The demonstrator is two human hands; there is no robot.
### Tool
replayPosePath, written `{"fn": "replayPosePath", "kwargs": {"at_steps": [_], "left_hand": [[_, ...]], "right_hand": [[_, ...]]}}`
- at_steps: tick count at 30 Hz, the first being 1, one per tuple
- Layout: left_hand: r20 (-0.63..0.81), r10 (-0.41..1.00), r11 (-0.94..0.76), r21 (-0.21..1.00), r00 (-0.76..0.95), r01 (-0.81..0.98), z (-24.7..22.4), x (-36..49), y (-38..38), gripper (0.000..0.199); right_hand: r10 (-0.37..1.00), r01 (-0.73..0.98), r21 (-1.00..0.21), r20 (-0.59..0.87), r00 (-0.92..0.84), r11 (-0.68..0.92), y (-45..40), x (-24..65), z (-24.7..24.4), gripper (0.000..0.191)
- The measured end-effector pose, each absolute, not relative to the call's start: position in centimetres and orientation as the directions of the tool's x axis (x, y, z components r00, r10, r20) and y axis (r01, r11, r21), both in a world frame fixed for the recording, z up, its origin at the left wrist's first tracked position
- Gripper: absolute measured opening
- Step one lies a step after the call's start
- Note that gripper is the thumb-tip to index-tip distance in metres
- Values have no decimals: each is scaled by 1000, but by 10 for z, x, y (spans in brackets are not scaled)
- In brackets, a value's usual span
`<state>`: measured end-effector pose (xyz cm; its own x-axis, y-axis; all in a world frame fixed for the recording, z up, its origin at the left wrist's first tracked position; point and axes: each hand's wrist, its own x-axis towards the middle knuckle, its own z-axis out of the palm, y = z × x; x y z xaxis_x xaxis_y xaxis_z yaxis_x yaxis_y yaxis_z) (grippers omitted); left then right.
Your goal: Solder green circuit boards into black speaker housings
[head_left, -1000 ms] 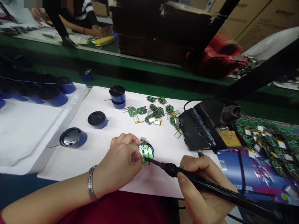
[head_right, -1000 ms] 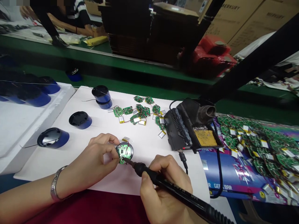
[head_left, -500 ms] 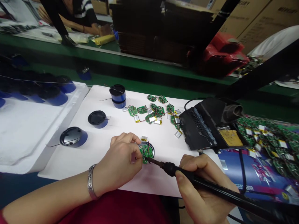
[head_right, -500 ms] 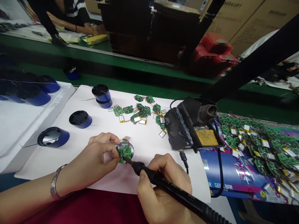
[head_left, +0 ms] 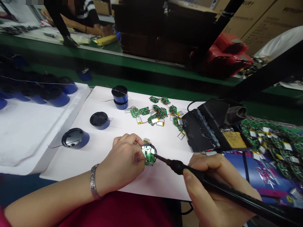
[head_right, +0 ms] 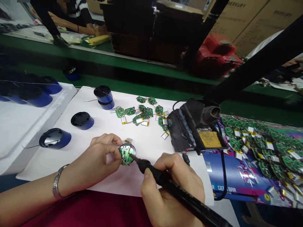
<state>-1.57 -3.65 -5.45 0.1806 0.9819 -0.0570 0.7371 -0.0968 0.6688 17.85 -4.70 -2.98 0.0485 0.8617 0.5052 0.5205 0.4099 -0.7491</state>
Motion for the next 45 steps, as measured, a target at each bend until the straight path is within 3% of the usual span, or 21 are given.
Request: {"fn": "replayPosePath", "kwargs": {"at_steps": [3,8,16,30,37,45], "left_hand": [[-64,981,-94,673,184,734,-55,-16,-36,20],[-59,981,-101,667,187,738,-54,-16,-36,20],[-30,980,-126,668,196,733,-56,-17,-36,19],[72,941,-274,733,329,623,-62,-31,-44,15],[325,850,-524,596,414,608,-70,-33,-53,21],[411,792,-610,539,450,581,-66,-37,-52,19]], "right_hand": [[815,554,-707,573,83,440,-46,183,-40,7],[741,453,-604,631,-232,656,-40,191,-68,49],[601,413,-442,656,-457,796,-41,183,-105,48],[586,343,-477,695,-417,810,-41,177,-115,57],[578,337,-471,704,-413,815,-41,177,-115,58],[560,310,-468,711,-424,828,-41,178,-119,57]]}}
